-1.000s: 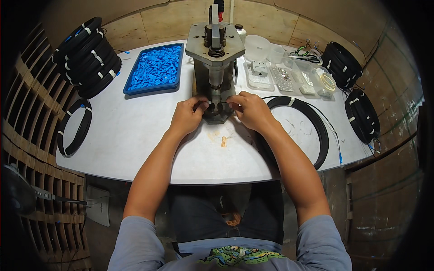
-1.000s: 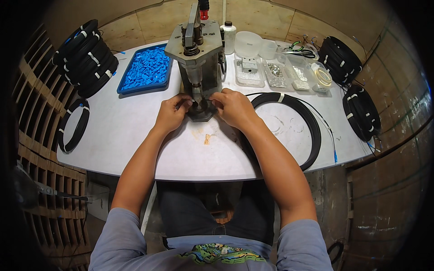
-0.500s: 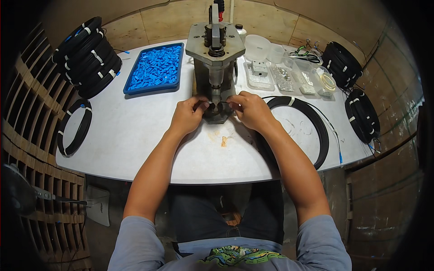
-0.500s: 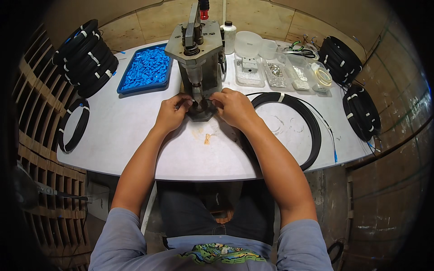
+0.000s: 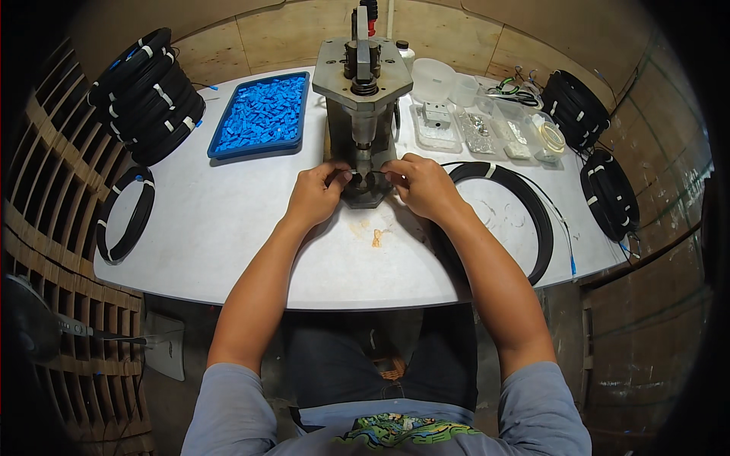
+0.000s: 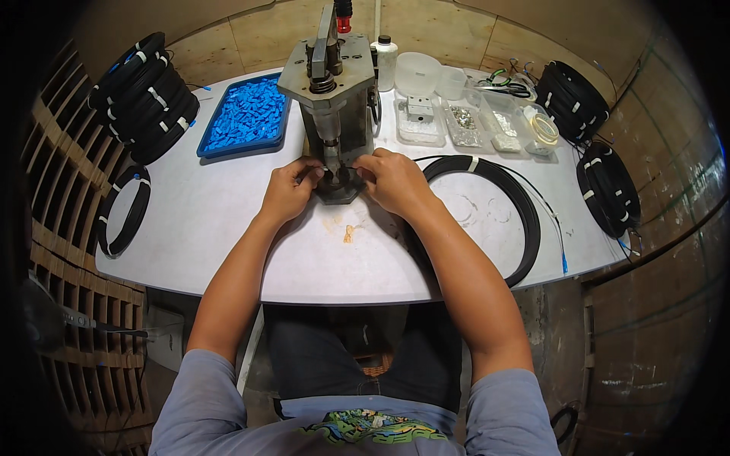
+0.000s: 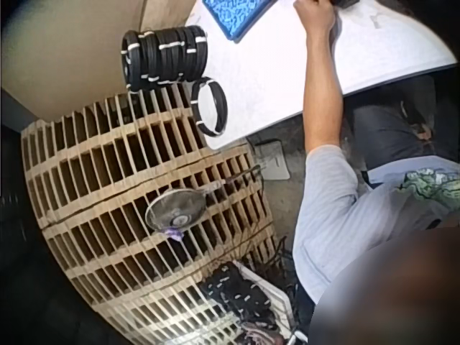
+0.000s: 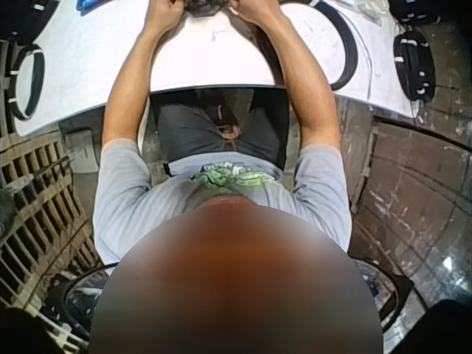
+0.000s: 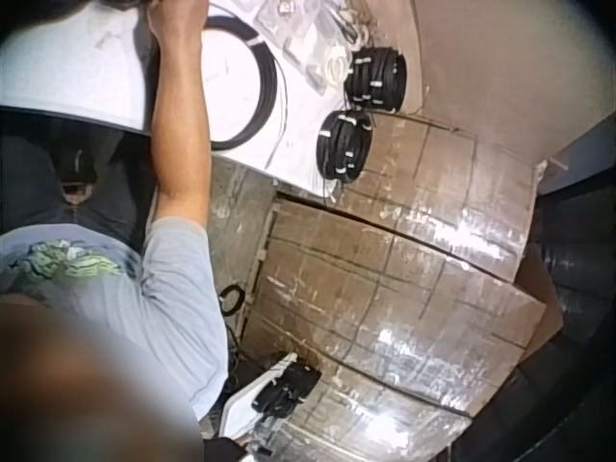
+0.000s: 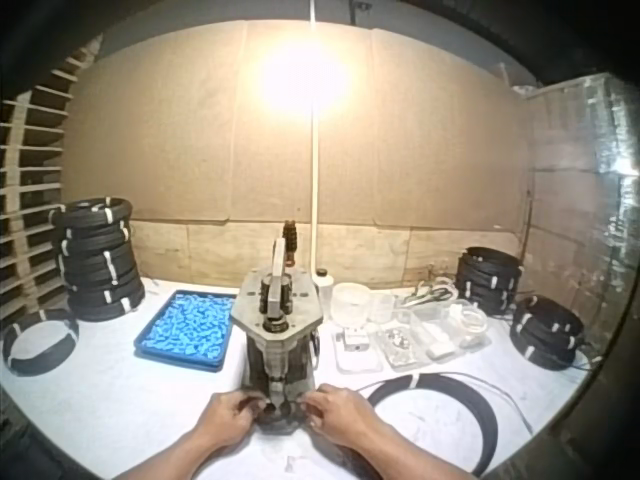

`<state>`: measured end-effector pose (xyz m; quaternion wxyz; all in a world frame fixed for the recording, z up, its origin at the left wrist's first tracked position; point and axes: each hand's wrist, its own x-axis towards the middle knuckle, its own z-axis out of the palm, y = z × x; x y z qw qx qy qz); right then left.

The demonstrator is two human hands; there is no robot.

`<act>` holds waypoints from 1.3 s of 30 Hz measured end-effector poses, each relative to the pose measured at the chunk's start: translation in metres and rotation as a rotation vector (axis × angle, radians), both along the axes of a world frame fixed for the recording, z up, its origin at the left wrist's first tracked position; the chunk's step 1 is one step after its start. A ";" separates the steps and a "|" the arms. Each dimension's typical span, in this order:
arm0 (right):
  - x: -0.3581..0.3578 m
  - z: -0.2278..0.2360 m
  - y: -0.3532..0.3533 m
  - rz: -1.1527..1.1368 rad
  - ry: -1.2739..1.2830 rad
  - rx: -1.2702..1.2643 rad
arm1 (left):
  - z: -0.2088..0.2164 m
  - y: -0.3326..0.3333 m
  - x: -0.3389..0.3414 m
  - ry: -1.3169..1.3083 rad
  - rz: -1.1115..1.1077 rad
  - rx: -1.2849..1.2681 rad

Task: Assembling components onto a fiber optic cable using a workbench press and hand tools.

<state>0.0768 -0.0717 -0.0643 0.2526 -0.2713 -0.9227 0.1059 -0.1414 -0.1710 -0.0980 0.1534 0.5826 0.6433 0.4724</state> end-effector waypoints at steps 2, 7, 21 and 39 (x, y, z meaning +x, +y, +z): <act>0.000 -0.001 0.001 0.001 0.004 -0.004 | 0.000 0.000 0.000 0.007 0.004 -0.007; 0.000 -0.003 0.001 -0.006 0.002 0.005 | 0.000 0.000 0.000 -0.007 0.001 -0.022; 0.000 -0.002 0.001 -0.003 -0.013 -0.004 | -0.003 0.002 -0.002 -0.008 -0.004 -0.004; 0.000 -0.004 0.002 0.010 0.019 0.016 | -0.002 0.001 0.000 -0.007 -0.004 0.024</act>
